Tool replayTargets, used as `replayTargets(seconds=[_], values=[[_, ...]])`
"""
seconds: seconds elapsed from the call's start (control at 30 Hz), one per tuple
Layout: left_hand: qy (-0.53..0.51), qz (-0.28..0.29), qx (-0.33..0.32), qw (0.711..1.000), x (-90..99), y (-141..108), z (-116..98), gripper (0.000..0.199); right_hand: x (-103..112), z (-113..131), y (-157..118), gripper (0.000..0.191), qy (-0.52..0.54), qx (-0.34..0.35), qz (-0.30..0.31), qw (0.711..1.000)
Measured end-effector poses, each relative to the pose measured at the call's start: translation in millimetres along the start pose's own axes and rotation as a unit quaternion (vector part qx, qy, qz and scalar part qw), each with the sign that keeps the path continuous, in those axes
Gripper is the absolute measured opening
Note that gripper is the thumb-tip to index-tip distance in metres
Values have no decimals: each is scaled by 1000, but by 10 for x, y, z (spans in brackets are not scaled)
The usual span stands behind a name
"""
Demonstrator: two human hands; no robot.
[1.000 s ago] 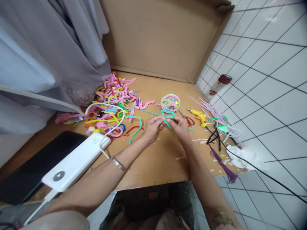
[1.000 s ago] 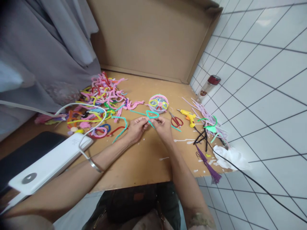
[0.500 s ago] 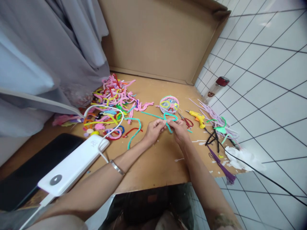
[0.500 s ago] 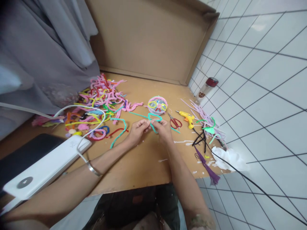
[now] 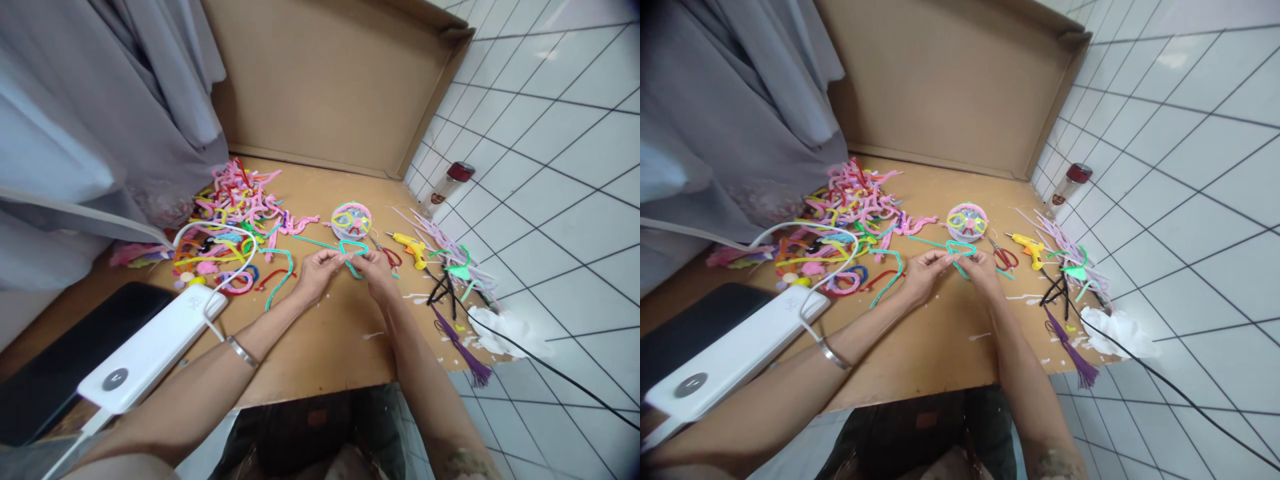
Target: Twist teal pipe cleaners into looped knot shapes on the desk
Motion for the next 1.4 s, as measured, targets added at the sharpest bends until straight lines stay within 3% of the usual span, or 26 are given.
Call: replayTargets(seconds=[0.27, 0.4, 0.67, 0.83, 1.0, 1.1, 1.4], values=[[19, 41, 36, 998, -43, -21, 28, 29, 160, 76, 54, 45, -70, 107, -7, 992], [49, 80, 28, 995, -64, -60, 26, 30, 141, 28, 58, 34, -108, 101, 20, 989], [64, 123, 11, 990, -45, -87, -25, 26, 91, 30, 36, 33, -59, 61, -22, 996], [72, 109, -12, 991, -52, -93, 9, 24, 83, 16, 41, 38, -42, 42, -10, 998], [56, 51, 7, 997, -57, -86, 36, 29, 129, 27, 64, 45, -59, 56, 5, 997], [41, 22, 23, 999, -46, -76, 7, 31, 167, 45, 79, 50, -51, 76, -18, 996], [25, 51, 25, 998, -53, -90, -14, 35, 174, -61, 117, 33, -100, 145, -61, 983]])
Point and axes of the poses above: each hand's wrist, its own y-axis towards the middle knuckle, its own x-axis out of the back of the hand, z = x × y, the point moved 1 cm from there along y, towards the middle knuckle, and after that the axes turned 8 degrees about y, right-handed, at the moved point
